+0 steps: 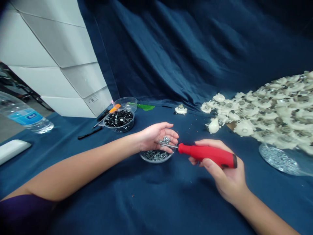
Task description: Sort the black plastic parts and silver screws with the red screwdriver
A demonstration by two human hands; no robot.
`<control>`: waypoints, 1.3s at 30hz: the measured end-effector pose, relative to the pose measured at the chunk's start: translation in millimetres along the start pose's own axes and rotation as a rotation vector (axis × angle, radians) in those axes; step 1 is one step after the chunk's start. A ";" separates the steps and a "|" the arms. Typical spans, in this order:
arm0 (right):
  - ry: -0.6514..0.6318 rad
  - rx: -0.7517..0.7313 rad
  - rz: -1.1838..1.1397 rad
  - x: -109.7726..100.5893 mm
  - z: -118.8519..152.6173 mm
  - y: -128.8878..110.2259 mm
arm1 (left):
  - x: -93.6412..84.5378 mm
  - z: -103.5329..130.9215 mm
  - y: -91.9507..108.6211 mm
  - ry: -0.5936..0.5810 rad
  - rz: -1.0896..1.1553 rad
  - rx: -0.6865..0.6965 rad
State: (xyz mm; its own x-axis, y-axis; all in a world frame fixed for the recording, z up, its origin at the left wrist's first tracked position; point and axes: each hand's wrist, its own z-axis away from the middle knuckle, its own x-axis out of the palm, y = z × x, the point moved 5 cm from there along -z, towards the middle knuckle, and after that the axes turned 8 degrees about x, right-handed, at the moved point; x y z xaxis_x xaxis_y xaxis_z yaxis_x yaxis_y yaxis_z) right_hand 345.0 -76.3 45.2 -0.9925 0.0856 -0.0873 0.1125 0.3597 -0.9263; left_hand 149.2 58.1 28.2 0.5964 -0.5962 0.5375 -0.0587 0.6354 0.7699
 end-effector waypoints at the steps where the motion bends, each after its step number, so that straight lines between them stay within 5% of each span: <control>1: 0.016 0.001 0.003 -0.4 -0.2 0.1 | -0.1 0.0 -0.1 -0.003 -0.004 0.000; 8: 0.086 0.024 0.114 2.5 2.0 -10.8 | -1.8 1.3 1.5 0.045 -0.057 0.028; 14: -0.118 0.042 0.318 10.6 2.6 -16.4 | -1.2 3.4 5.2 0.057 -0.052 0.038; 21: -0.165 -0.156 0.527 12.5 6.8 -31.6 | 8.3 5.2 16.5 -0.195 0.147 0.087; 26: -0.161 -0.272 0.577 11.5 9.6 -40.6 | 20.7 27.4 30.5 -0.291 0.305 0.218; 32: -0.138 -0.254 0.500 20.3 17.4 -39.2 | 32.4 53.6 30.9 -0.098 0.345 0.373; 39: -0.157 -0.209 0.470 27.7 19.1 -34.7 | 26.0 45.0 25.1 0.032 0.326 0.388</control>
State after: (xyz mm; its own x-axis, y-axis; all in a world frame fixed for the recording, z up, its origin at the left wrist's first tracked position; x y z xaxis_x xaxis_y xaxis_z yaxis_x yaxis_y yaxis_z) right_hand 312.7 -104.2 67.8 -0.8262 0.1477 -0.5437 0.5378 0.4945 -0.6829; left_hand 127.3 36.5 76.9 0.5210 -0.3779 0.7653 -0.5358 0.5532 0.6379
